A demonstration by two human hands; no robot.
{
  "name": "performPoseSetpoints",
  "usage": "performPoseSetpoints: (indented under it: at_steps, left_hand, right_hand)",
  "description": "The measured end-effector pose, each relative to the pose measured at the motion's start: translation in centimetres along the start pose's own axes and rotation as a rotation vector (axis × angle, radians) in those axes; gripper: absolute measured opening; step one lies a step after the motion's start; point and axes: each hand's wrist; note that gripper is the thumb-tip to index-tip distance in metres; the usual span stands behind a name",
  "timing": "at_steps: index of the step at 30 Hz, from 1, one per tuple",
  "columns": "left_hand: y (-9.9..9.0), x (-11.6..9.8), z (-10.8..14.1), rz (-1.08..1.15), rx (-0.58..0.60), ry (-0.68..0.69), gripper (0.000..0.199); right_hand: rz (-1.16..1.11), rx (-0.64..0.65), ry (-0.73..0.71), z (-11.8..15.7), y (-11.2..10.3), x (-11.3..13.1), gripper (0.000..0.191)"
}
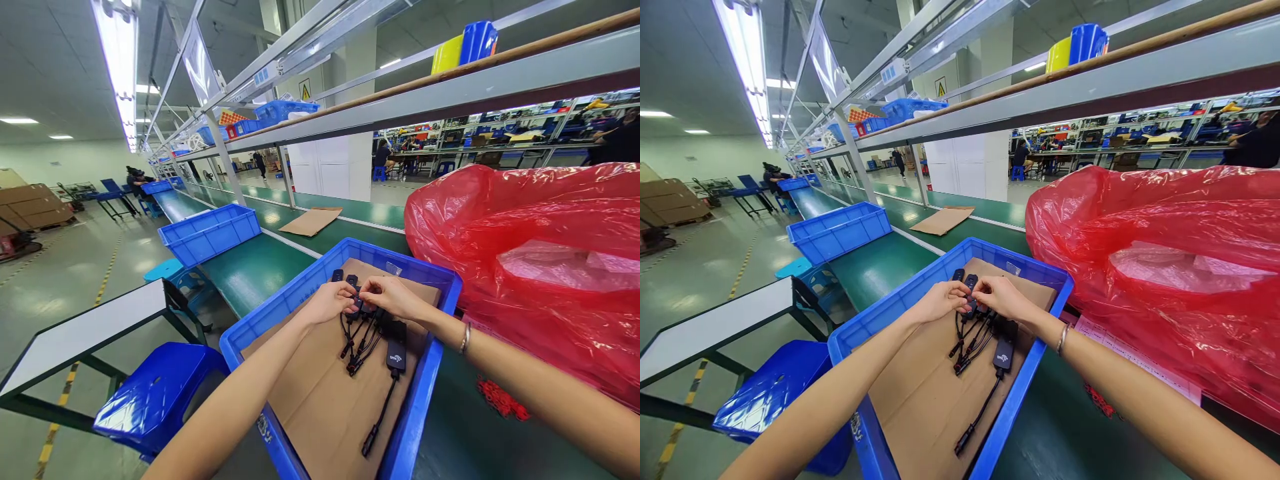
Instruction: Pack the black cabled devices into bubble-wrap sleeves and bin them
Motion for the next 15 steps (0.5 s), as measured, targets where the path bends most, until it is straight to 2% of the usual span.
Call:
performPoseSetpoints:
  at_steps: [10,15]
  left_hand:
    - [0.5,-0.3,-0.05,0.045,0.051,0.019,0.009]
    - [0.67,0.27,-0.41,0.004,0.011,0.006,0.004]
  right_hand:
    - [0.14,-0.01,-0.071,-0.1,-0.4,0.19,0.023]
    - [0.234,-0.074,-0.136,-0.07,0.19,-0.19,0.023]
Point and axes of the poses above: each hand's wrist, its own z-axis away from the middle knuckle, its own y-axis out of the palm, x = y × z, and after that the axes turned 13 degrees about x, right-handed
